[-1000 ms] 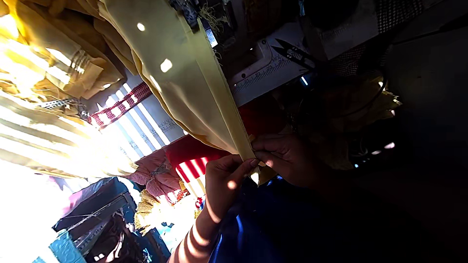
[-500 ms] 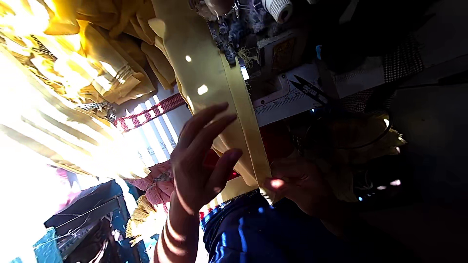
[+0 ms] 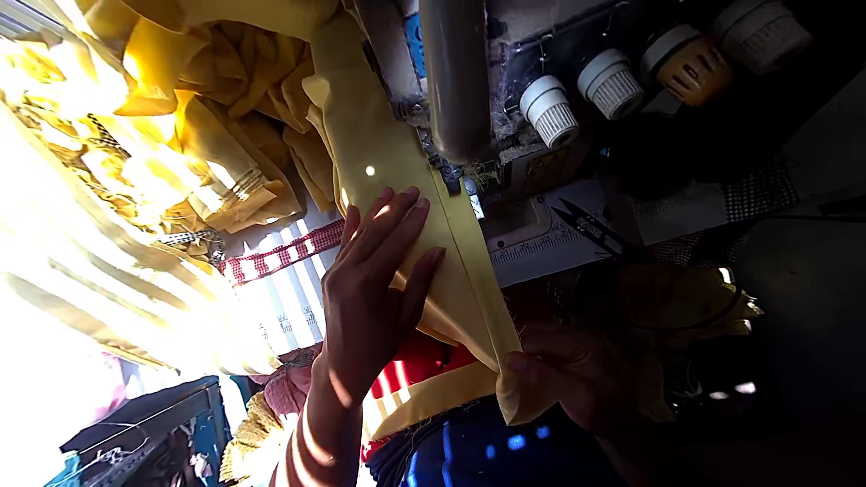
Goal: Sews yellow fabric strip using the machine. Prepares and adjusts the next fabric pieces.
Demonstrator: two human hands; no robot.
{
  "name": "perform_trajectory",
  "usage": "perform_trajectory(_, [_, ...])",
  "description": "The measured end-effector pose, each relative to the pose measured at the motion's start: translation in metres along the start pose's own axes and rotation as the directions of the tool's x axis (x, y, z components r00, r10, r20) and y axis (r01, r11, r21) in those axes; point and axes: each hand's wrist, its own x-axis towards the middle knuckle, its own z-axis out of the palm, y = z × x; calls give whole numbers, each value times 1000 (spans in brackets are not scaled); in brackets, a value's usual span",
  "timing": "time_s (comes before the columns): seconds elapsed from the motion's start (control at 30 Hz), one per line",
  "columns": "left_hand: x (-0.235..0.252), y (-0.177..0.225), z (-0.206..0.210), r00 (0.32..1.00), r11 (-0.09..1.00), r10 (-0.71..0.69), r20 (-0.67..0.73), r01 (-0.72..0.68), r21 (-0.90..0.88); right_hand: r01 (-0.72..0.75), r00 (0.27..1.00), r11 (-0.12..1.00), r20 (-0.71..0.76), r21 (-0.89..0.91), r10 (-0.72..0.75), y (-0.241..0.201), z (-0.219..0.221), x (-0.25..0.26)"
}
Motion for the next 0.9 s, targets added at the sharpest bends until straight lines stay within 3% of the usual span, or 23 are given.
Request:
perform_trajectory(0.2, [42, -20, -10, 999, 1000, -25, 49, 24, 4, 5, 1000, 1000, 7, -29, -5, -7, 2, 39])
perform_trajectory(0.4, [64, -31, -14, 998, 998, -59, -14, 59, 3, 50, 999, 997, -14, -62, -51, -8, 3, 70])
perform_trajectory(0.67, [100, -59, -15, 999, 1000, 25, -41, -25, -7, 82, 989, 977, -103, -195, -103, -11, 10, 105])
perform_trajectory(0.77, [87, -50, -17, 995, 997, -27, -98, 33, 64, 5, 990, 954, -130, -301, -46, -6, 13, 93])
perform_trajectory(0.83, [55, -25, -24, 986, 992, -26, -167, 46, 116, -53, 994, 902, -108, -428, 7, 1, 10, 62])
perform_trajectory(0.9, [5, 10, -17, 976, 990, -139, -167, 136, -31, -58, 995, 802, -102, -594, -4, 13, 7, 16])
